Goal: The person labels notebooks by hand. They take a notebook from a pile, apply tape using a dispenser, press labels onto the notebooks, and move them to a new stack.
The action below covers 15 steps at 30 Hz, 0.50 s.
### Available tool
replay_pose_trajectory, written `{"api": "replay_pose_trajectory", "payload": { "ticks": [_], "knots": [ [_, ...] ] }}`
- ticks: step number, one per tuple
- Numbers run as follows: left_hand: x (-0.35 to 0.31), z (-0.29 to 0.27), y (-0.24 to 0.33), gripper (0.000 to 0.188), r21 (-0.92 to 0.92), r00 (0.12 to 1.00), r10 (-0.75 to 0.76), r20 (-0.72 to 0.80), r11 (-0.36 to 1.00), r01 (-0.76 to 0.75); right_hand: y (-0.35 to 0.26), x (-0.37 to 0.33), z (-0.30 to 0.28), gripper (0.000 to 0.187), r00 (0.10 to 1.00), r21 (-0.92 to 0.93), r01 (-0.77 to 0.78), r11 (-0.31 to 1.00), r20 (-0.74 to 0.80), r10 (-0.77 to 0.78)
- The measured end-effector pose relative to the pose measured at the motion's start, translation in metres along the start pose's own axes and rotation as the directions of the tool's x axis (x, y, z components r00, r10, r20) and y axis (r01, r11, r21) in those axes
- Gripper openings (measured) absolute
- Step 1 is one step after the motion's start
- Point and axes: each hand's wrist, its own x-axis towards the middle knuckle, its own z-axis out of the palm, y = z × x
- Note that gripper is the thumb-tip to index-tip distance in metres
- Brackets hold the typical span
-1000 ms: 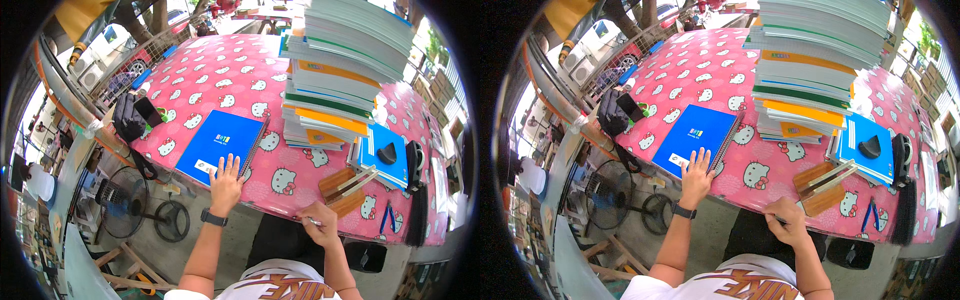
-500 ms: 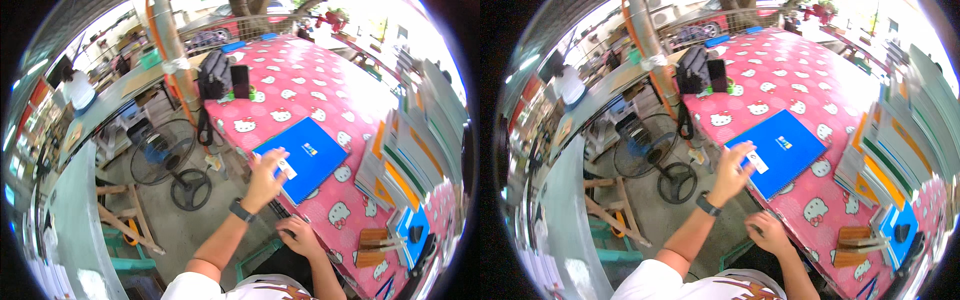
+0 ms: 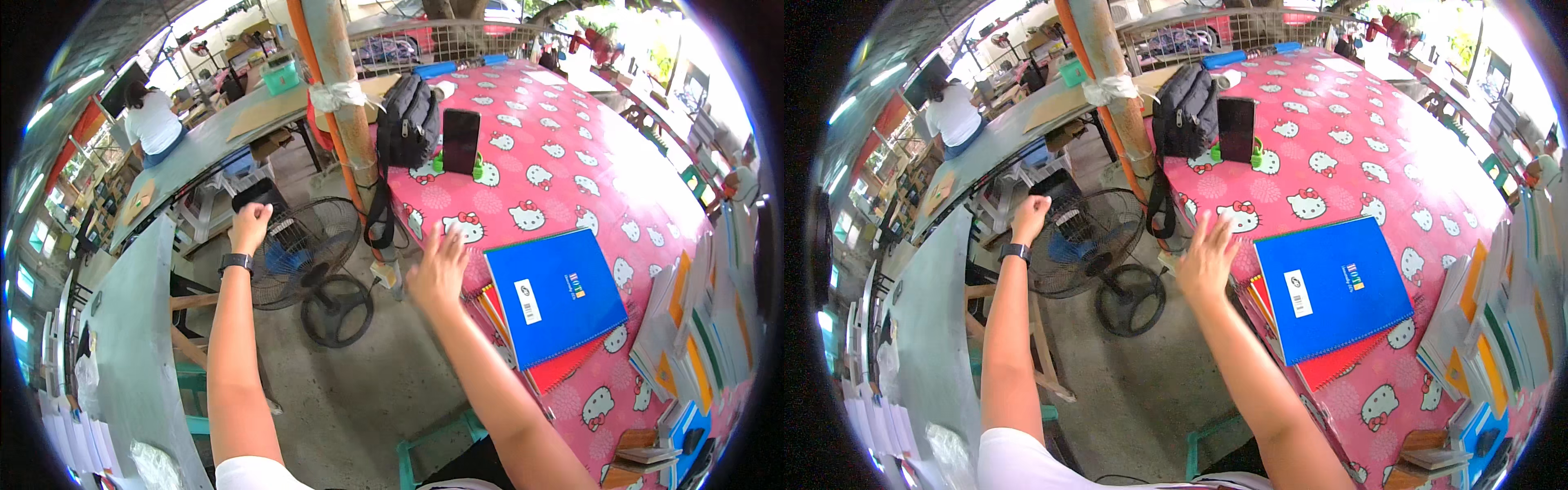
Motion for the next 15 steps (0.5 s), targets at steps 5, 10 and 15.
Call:
{"api": "replay_pose_trajectory", "payload": {
  "ticks": [5,10,15],
  "knots": [
    [0.036,0.051,-0.050,0.037,-0.158,0.989,-0.071,0.130,0.983,0.092,0.026,0.049,0.039,0.051,0.976,-0.370,-0.200,0.907,-0.160,0.150],
    [0.094,0.088,-0.101,0.020,0.031,0.942,-0.160,0.294,0.987,0.158,0.019,0.055,0.052,0.049,0.976,-0.496,-0.189,0.847,-0.191,0.106],
    [0.127,0.120,-0.134,0.024,0.603,0.838,-0.222,0.498,0.783,-0.151,0.017,0.053,0.054,0.050,0.982,-0.572,-0.156,0.805,-0.179,0.063]
  ]
}}
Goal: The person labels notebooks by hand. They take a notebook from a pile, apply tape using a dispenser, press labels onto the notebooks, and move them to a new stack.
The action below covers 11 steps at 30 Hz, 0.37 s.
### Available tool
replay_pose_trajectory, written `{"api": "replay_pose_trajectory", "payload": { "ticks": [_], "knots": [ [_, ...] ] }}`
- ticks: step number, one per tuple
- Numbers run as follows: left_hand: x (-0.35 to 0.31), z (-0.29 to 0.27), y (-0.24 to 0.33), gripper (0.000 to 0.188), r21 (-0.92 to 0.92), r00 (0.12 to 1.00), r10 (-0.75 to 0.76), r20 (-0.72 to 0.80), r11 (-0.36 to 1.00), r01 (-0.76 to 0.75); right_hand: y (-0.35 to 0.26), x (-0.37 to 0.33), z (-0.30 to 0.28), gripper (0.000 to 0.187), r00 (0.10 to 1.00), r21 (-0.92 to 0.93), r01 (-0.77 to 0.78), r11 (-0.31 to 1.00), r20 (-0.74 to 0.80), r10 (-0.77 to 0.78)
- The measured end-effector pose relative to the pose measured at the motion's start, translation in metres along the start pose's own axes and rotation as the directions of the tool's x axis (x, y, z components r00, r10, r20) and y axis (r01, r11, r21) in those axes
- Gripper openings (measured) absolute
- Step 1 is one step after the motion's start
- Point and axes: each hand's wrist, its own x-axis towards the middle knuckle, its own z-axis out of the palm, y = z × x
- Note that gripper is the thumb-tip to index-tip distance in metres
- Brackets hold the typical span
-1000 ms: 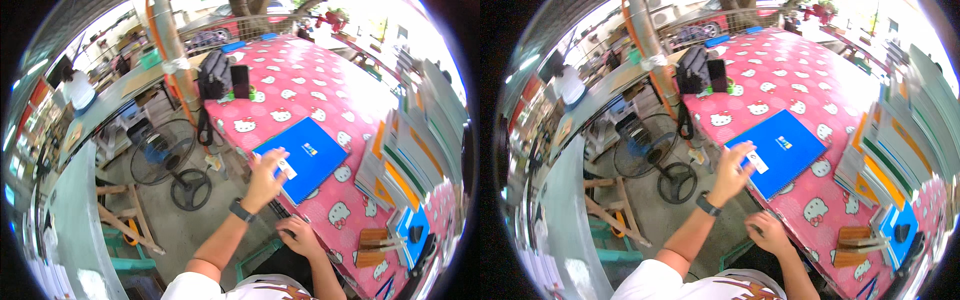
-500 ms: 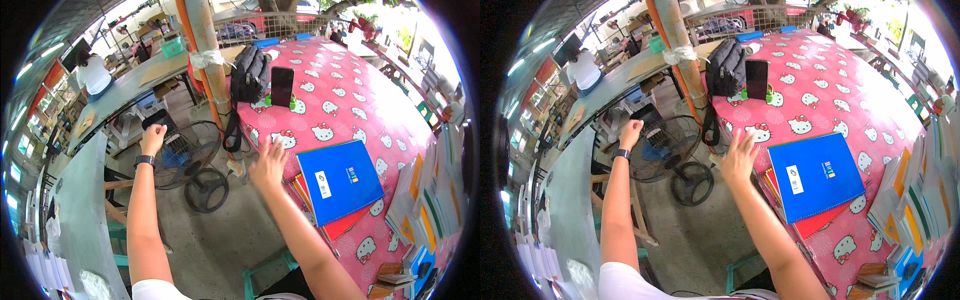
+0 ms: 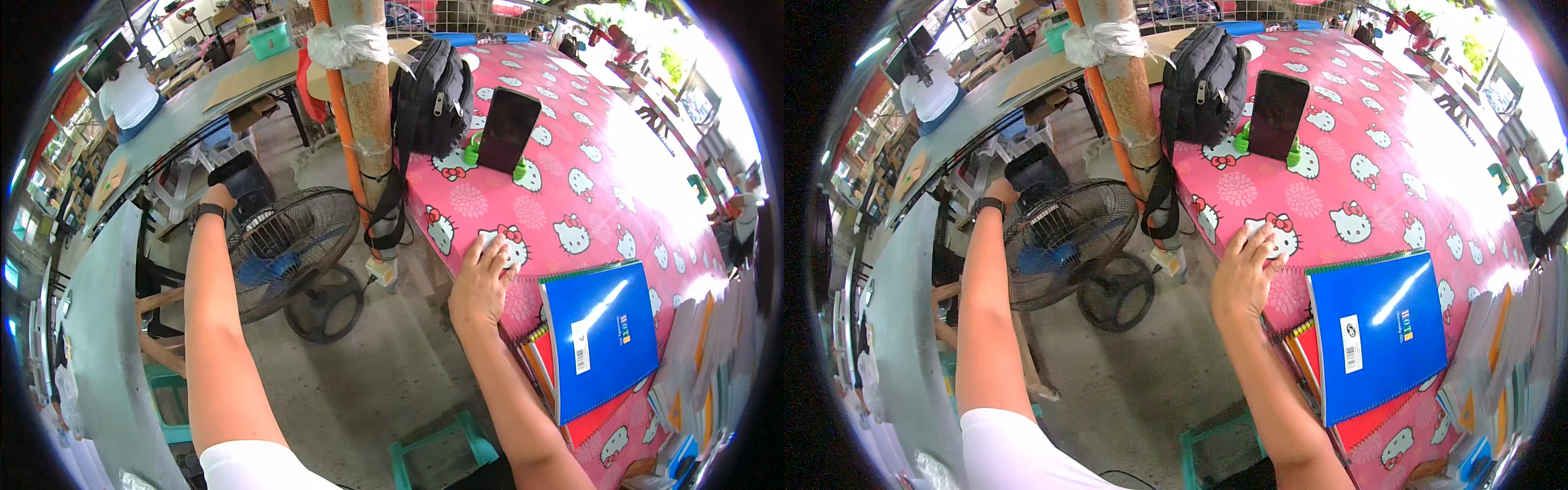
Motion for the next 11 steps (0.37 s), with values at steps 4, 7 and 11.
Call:
{"api": "replay_pose_trajectory", "payload": {
  "ticks": [4,7,11],
  "knots": [
    [-0.003,-0.003,-0.002,0.044,0.026,0.998,-0.049,0.037,0.999,0.048,0.000,0.000,-0.009,0.049,0.999,0.033,0.014,0.999,-0.029,-0.013],
    [0.011,-0.003,0.012,0.052,-0.004,0.973,-0.041,0.229,0.999,0.043,0.000,0.001,-0.005,0.049,0.999,0.016,0.015,1.000,-0.044,-0.014],
    [0.026,0.035,0.003,0.053,0.174,0.979,0.108,0.174,0.975,-0.138,-0.004,0.001,-0.006,0.050,0.999,0.011,0.033,0.999,-0.012,-0.033]
  ]
}}
